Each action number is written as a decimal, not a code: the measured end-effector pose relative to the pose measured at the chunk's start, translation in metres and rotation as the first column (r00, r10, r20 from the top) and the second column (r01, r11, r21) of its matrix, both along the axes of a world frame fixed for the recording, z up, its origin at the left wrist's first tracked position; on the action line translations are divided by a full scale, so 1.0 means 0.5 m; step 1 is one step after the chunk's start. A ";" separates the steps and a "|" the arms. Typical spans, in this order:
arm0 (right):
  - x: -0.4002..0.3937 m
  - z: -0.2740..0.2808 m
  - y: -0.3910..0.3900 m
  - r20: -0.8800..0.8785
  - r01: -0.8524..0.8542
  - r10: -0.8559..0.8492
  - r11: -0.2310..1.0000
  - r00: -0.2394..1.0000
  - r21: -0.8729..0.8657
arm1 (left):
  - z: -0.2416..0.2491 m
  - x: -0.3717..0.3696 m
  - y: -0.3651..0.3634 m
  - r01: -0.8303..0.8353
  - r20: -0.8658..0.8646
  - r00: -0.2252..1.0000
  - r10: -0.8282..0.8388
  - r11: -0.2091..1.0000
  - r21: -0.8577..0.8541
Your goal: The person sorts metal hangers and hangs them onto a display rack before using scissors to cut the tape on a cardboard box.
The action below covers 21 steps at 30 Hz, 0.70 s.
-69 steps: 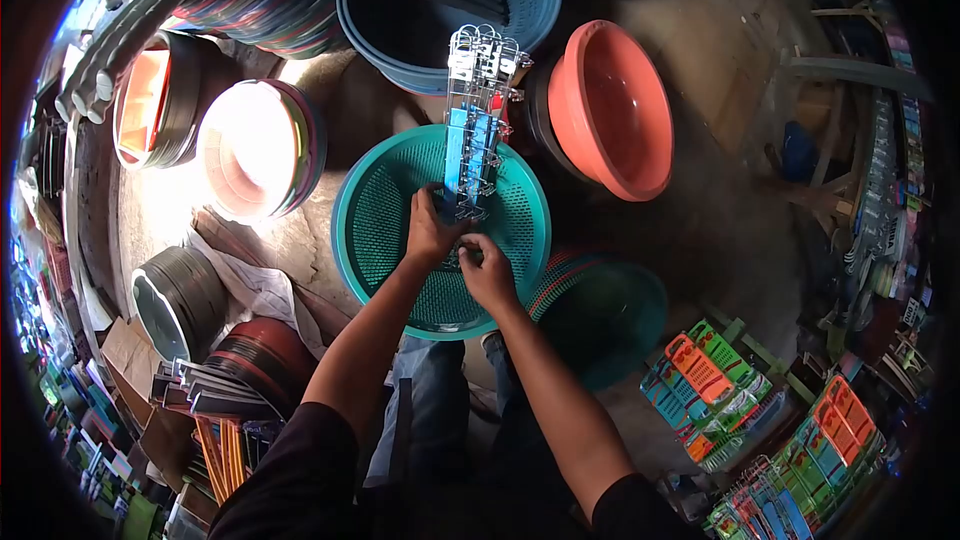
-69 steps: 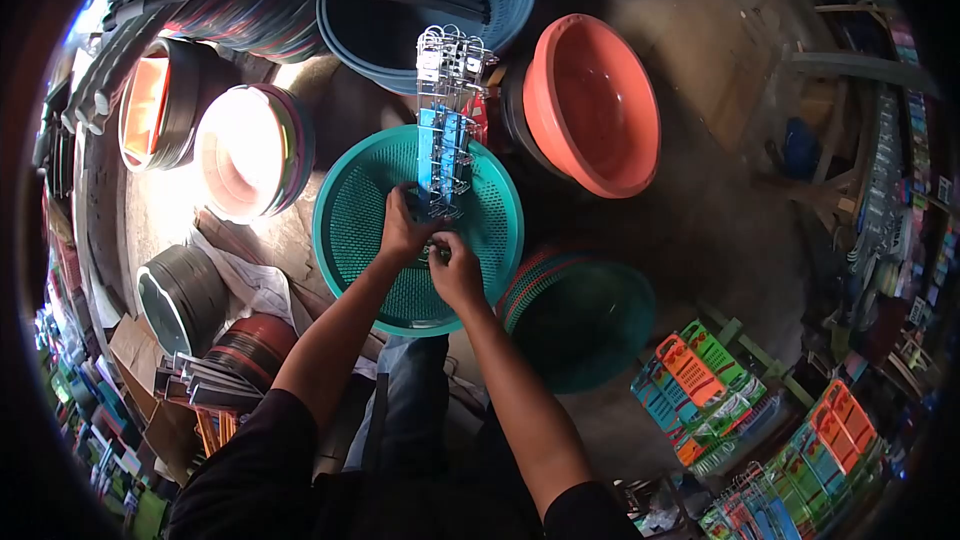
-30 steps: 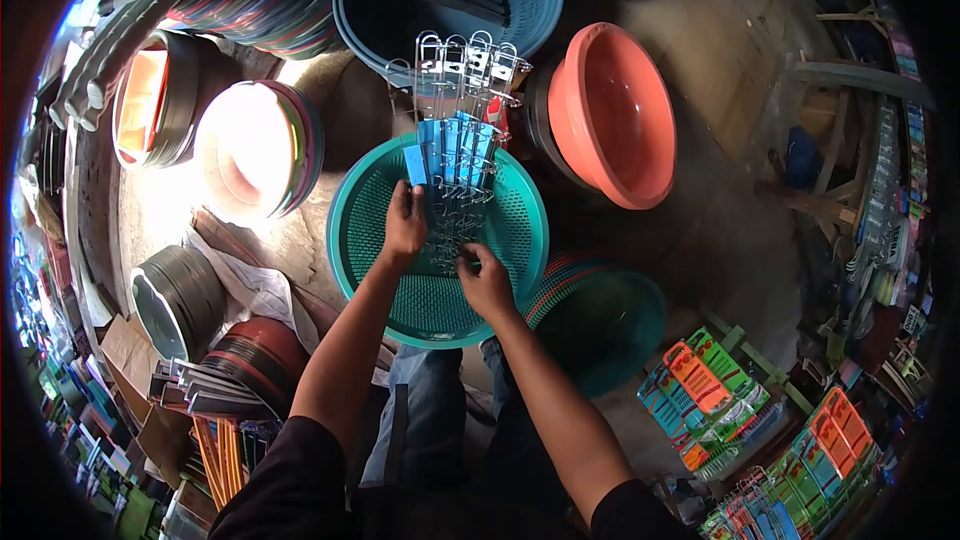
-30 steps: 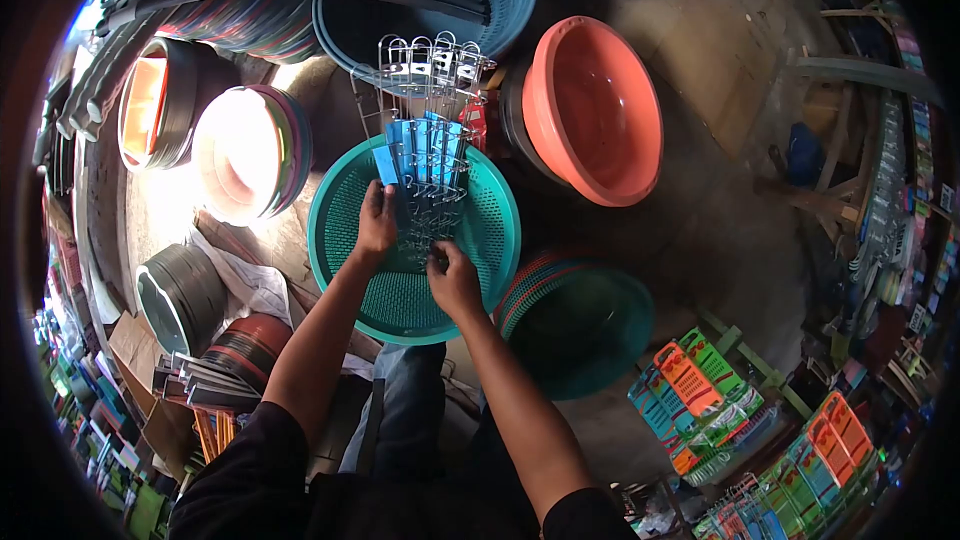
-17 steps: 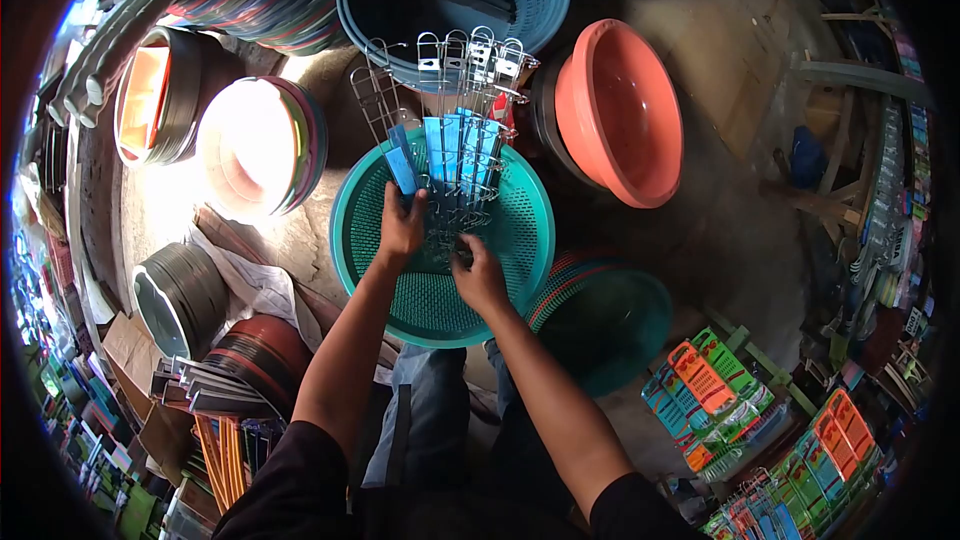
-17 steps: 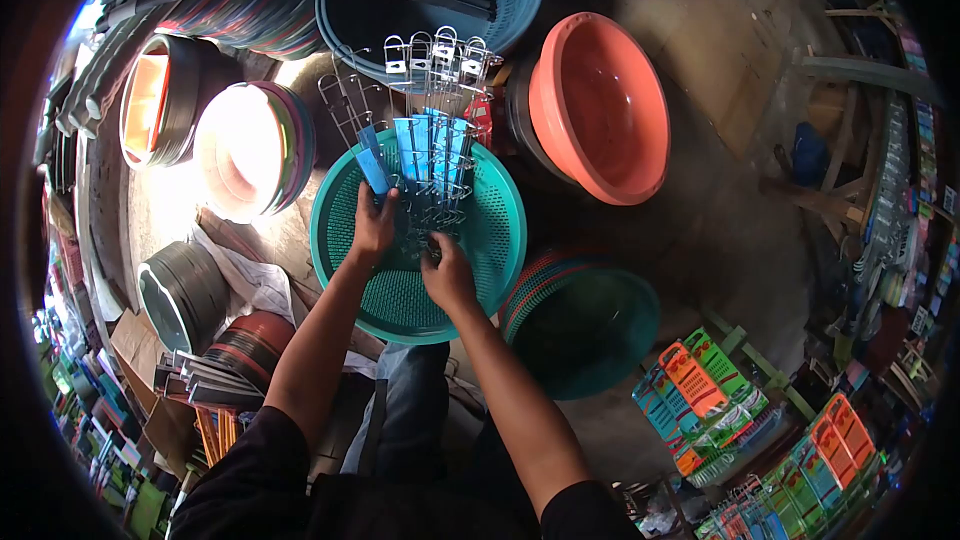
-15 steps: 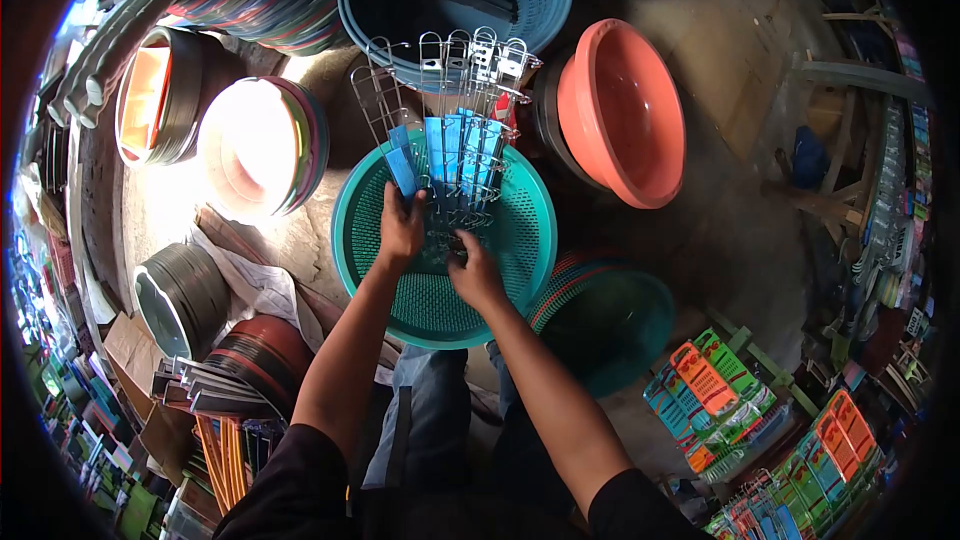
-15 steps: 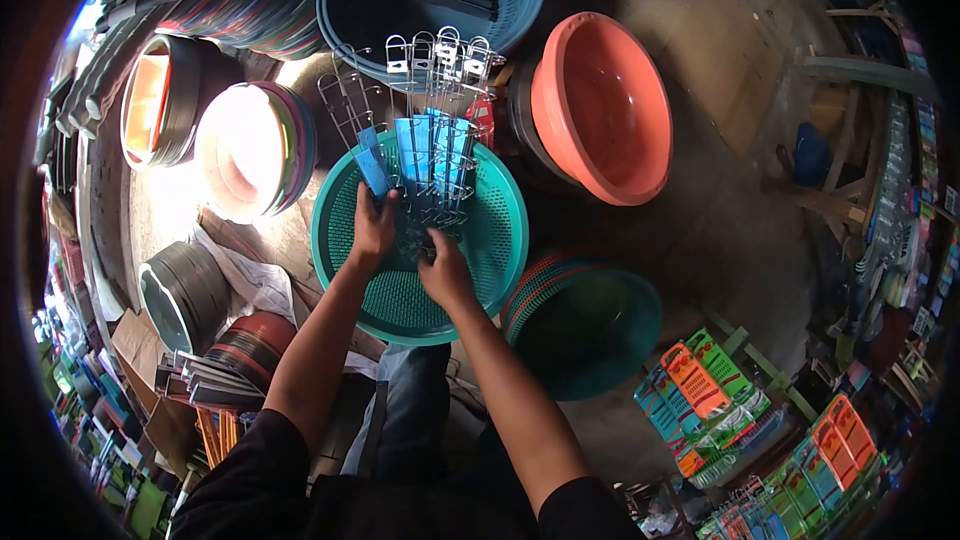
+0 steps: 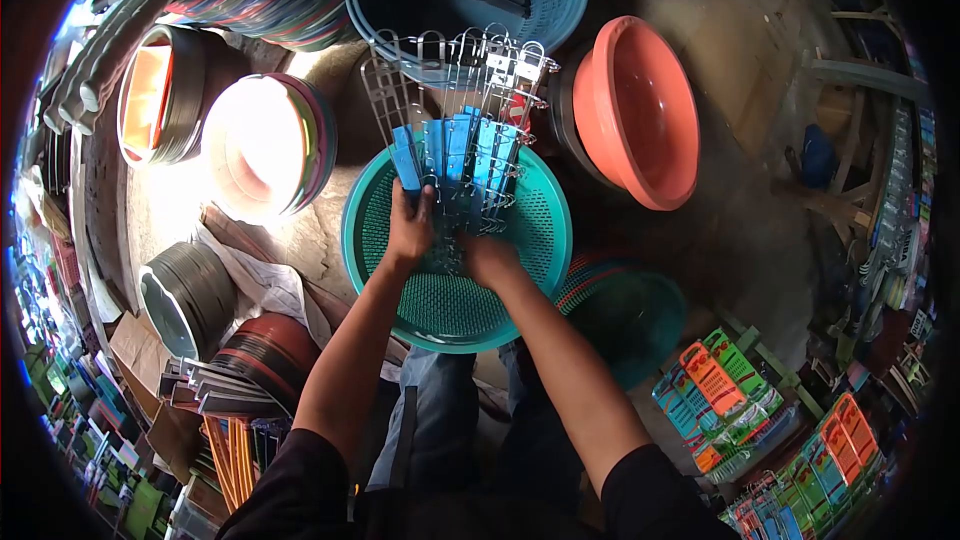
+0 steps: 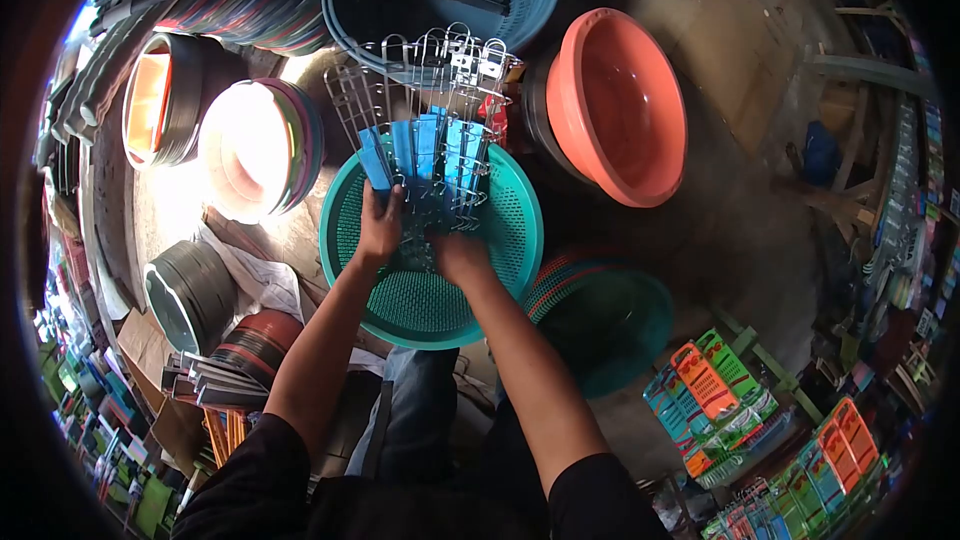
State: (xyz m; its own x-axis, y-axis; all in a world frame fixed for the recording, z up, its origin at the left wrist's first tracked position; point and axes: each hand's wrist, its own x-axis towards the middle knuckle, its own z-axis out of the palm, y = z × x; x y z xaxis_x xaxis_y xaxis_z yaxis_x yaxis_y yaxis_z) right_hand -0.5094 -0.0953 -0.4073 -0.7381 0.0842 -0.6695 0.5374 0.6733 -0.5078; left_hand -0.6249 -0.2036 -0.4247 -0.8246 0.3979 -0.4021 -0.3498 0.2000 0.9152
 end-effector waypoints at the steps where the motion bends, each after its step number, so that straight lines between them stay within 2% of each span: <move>1: 0.002 -0.002 0.007 0.000 0.001 -0.001 1.000 1.000 -0.003 | 0.003 -0.003 0.002 0.001 0.000 1.000 -0.001 1.000 -0.003; 3: 0.006 0.000 0.021 -0.054 -0.019 0.014 0.996 0.998 -0.090 | 0.011 -0.011 0.008 -0.112 0.110 0.988 0.108 0.993 0.031; 7: 0.027 0.023 0.034 -0.116 0.013 -0.024 0.996 0.993 -0.092 | 0.047 -0.026 0.020 -0.133 0.166 0.979 0.121 0.989 0.062; 9: 0.042 0.031 0.035 -0.189 0.114 -0.157 0.968 0.969 -0.221 | 0.060 -0.033 0.029 -0.154 0.198 0.969 0.145 0.988 0.029; 10: 0.049 0.028 0.034 -0.187 0.111 -0.154 0.969 0.970 -0.220 | 0.055 -0.034 0.028 -0.157 0.200 0.969 0.148 0.987 0.030; 12: 0.056 0.021 0.031 -0.291 0.184 -0.264 0.944 0.920 -0.274 | 0.050 -0.042 0.024 -0.072 0.126 0.990 0.062 0.995 0.069; 15: 0.065 0.019 0.028 -0.240 0.260 -0.358 0.896 0.902 -0.360 | 0.061 -0.048 0.025 -0.083 0.223 0.973 0.057 0.991 0.108; 16: 0.064 0.025 0.024 -0.239 0.260 -0.358 0.896 0.902 -0.361 | 0.079 -0.049 0.034 -0.083 0.223 0.973 0.058 0.991 0.107; 18: 0.061 0.043 0.009 -0.394 0.259 -0.373 0.914 0.840 -0.312 | 0.108 -0.039 0.054 -0.149 0.318 0.944 0.087 0.973 0.177; 19: 0.059 0.055 -0.001 -0.395 0.258 -0.373 0.914 0.840 -0.313 | 0.108 -0.030 0.056 -0.084 0.298 0.954 0.033 0.984 0.158; 21: 0.056 0.084 -0.024 -0.503 0.336 -0.332 0.938 0.798 -0.085 | 0.114 -0.021 0.052 -0.040 0.361 0.933 -0.008 0.991 0.127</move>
